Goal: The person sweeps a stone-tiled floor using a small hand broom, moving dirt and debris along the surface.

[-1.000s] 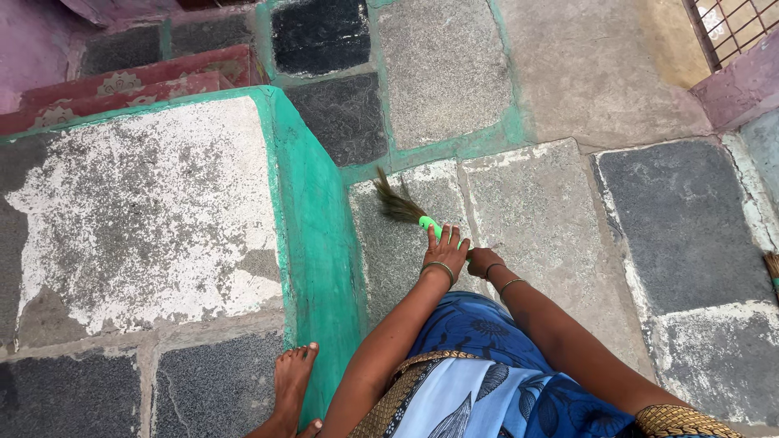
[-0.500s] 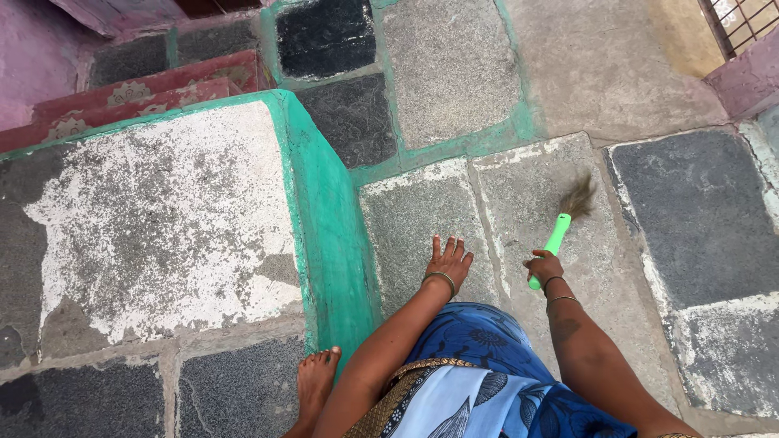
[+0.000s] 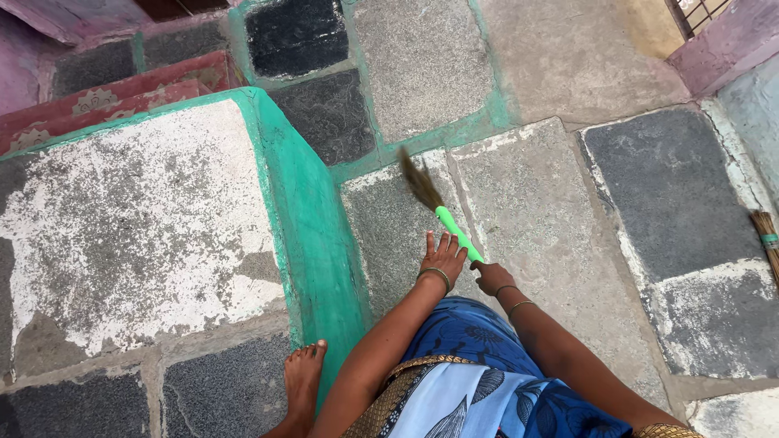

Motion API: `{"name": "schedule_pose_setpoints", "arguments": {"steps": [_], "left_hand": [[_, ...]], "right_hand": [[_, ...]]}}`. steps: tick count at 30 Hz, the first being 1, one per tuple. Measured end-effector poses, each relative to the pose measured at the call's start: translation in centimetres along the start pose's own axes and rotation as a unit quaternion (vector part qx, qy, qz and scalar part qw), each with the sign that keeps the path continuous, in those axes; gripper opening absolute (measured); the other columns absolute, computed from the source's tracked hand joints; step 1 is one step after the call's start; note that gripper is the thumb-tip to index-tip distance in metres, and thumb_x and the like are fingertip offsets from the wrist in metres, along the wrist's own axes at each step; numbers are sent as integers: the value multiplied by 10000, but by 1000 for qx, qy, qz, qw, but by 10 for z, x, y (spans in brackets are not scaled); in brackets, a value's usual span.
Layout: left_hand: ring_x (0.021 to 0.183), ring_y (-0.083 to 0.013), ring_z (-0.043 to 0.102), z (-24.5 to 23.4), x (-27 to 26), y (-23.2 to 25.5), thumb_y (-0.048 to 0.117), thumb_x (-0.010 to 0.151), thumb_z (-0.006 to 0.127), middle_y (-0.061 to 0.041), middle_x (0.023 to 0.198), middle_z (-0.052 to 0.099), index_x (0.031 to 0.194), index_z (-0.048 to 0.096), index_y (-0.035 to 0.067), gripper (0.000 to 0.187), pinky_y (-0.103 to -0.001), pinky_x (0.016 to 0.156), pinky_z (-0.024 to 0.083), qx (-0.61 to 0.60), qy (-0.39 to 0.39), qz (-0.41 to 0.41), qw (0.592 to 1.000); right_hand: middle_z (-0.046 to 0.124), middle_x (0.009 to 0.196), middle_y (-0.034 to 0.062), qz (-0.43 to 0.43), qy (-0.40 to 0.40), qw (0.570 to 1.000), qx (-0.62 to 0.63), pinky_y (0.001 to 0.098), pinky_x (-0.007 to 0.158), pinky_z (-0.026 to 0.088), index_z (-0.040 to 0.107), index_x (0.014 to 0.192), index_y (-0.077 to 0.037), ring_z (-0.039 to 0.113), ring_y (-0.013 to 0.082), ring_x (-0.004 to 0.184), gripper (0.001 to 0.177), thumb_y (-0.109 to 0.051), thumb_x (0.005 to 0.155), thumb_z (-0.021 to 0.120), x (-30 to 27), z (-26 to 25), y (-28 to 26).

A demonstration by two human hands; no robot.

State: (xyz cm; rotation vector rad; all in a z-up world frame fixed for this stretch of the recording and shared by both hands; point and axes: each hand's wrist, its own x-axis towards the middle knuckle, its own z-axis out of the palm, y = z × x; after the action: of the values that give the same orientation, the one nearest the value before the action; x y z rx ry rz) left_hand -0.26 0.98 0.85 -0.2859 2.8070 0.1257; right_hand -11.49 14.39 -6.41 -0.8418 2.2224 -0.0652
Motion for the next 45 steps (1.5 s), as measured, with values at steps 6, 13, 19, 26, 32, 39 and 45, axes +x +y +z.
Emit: {"name": "schedule_pose_setpoints", "arguments": {"steps": [6, 13, 19, 26, 32, 39, 45], "left_hand": [[1534, -365, 210, -14, -11, 29, 313, 863, 652, -165, 1626, 302, 1512, 422, 159, 706, -676, 1188, 9, -52, -43, -7, 998], [1539, -369, 248, 25, -7, 61, 153, 983, 538, -160, 1632, 336, 1502, 463, 184, 525, -697, 1200, 19, -17, 10, -8, 1000], [1532, -357, 222, 27, -16, 85, 107, 932, 545, -145, 1629, 312, 1525, 421, 191, 612, -687, 1187, 3, -19, -11, -2, 1000], [1546, -356, 214, 21, -33, 118, 98, 921, 584, -152, 1641, 302, 1537, 410, 174, 645, -685, 1201, 5, -39, -24, 0, 999], [1539, -360, 221, 29, -45, 144, 82, 895, 609, -158, 1633, 307, 1534, 414, 169, 673, -687, 1198, 12, -47, -18, -10, 999], [1536, -362, 233, 33, -61, 168, 144, 875, 652, -168, 1621, 326, 1506, 439, 168, 666, -684, 1195, 26, -68, -10, -31, 997], [1533, -360, 250, 30, -62, 180, 126, 879, 658, -164, 1616, 345, 1504, 448, 168, 661, -698, 1197, 32, -24, 14, -27, 999]], "right_hand": [[721, 1204, 103, -61, -67, 992, -92, 446, 994, 549, 656, 1275, -364, 689, 303, 1151, 426, -153, 904, 642, -23, 19, 13], [755, 1040, 99, 114, -52, 990, 63, 406, 816, 619, 673, 1267, -381, 750, 266, 909, 419, -186, 896, 685, -63, 7, 85], [726, 794, 110, 230, 23, 929, 289, 378, 562, 594, 675, 1290, -240, 699, 219, 594, 427, -156, 877, 746, -89, -3, 133], [719, 723, 89, 164, 130, 917, 339, 394, 556, 576, 690, 1226, -149, 684, 224, 539, 422, -164, 824, 817, -95, 18, 136], [734, 930, 135, 37, 33, 988, 145, 419, 673, 626, 659, 1254, -254, 746, 283, 616, 400, -164, 873, 743, -105, 44, 135], [767, 998, 98, -115, -9, 983, -145, 427, 778, 592, 731, 1177, -383, 721, 259, 856, 478, -51, 840, 658, -110, 66, 128], [750, 980, 69, -38, -146, 985, -82, 359, 688, 644, 736, 1213, -396, 773, 191, 735, 580, 32, 861, 567, -137, 67, 152]]}}
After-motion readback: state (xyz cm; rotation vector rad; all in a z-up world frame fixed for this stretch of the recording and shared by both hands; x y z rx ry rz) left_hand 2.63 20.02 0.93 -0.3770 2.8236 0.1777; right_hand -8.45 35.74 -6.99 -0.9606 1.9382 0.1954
